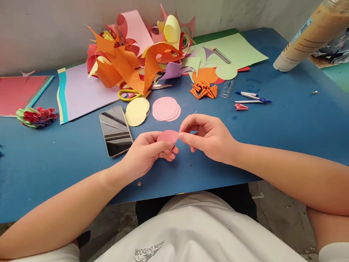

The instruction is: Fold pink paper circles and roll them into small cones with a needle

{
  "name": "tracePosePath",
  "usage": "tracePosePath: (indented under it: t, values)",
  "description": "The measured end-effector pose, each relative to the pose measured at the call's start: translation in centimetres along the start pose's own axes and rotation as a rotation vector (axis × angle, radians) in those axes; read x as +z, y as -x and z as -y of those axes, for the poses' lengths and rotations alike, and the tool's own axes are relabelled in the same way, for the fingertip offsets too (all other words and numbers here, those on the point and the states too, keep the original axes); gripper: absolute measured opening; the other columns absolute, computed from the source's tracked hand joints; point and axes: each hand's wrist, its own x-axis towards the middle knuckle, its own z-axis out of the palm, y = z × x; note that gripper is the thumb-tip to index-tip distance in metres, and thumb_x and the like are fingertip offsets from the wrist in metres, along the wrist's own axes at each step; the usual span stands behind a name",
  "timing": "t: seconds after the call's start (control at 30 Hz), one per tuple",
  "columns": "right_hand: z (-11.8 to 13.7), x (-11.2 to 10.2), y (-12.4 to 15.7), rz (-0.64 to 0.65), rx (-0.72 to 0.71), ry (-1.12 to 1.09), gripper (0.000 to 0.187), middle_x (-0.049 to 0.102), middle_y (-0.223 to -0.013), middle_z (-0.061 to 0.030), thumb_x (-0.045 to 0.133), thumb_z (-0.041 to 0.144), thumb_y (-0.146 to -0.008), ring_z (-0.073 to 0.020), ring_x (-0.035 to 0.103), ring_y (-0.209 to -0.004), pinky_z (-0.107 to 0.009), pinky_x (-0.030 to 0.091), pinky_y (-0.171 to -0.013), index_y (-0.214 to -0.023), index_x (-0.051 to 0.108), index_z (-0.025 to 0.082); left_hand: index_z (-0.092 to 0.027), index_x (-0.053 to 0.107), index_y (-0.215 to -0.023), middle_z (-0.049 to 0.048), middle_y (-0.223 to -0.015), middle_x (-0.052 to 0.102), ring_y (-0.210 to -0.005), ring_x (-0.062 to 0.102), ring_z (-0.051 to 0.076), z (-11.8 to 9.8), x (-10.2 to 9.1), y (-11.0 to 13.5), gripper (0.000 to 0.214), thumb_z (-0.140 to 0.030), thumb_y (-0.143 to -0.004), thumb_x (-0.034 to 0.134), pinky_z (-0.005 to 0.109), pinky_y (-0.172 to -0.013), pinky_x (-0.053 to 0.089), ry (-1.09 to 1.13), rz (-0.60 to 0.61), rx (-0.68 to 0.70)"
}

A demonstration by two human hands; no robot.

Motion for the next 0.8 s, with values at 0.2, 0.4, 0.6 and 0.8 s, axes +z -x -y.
tracePosePath:
  t: [0.2,0.4,0.6,0.8]
  values:
    - [-0.33,-0.38,-0.41,-0.025,0.089,0.009,0.028,0.070,-0.082,-0.0021,0.088,0.035,-0.079,-0.0171,0.071,-0.077,-0.022,0.058,-0.046,-0.088,0.067,0.019,-0.016,0.082,-0.089,0.0044,-0.072,0.078,-0.056,0.067,0.012,0.22,-0.17,0.06,0.017,-0.028,-0.077,0.087,0.021,-0.056,0.057,-0.075,0.000,0.019]
    - [-0.23,-0.23,-0.39,-0.034,0.129,0.001,0.028,0.072,-0.077,-0.0014,0.090,0.031,-0.075,-0.0155,0.070,-0.070,-0.022,0.057,-0.047,-0.087,0.069,0.018,-0.016,0.082,-0.090,0.0056,-0.076,0.079,-0.063,0.071,0.015,0.34,-0.01,-0.05,0.027,-0.039,-0.078,0.090,0.024,-0.060,0.061,-0.126,0.028,0.048]
    - [-0.40,-0.24,0.30,-0.040,0.022,0.044,0.019,0.074,-0.085,-0.0018,0.088,0.023,-0.078,-0.0138,0.070,-0.075,-0.025,0.060,-0.062,-0.090,0.073,0.019,-0.017,0.082,-0.086,0.0034,-0.074,0.078,-0.067,0.072,0.013,0.40,0.26,0.18,0.024,-0.038,-0.080,0.090,0.021,-0.063,0.063,-0.149,0.064,0.100]
    - [-0.39,-0.71,-0.06,0.126,-0.017,0.027,0.019,0.076,-0.088,-0.0034,0.090,0.029,-0.078,-0.0162,0.069,-0.080,-0.029,0.060,-0.069,-0.094,0.082,0.022,-0.017,0.080,-0.081,0.0030,-0.071,0.076,-0.065,0.070,0.013,0.47,-0.27,0.19,0.019,-0.034,-0.083,0.087,0.023,-0.065,0.062,-0.048,0.180,0.108]
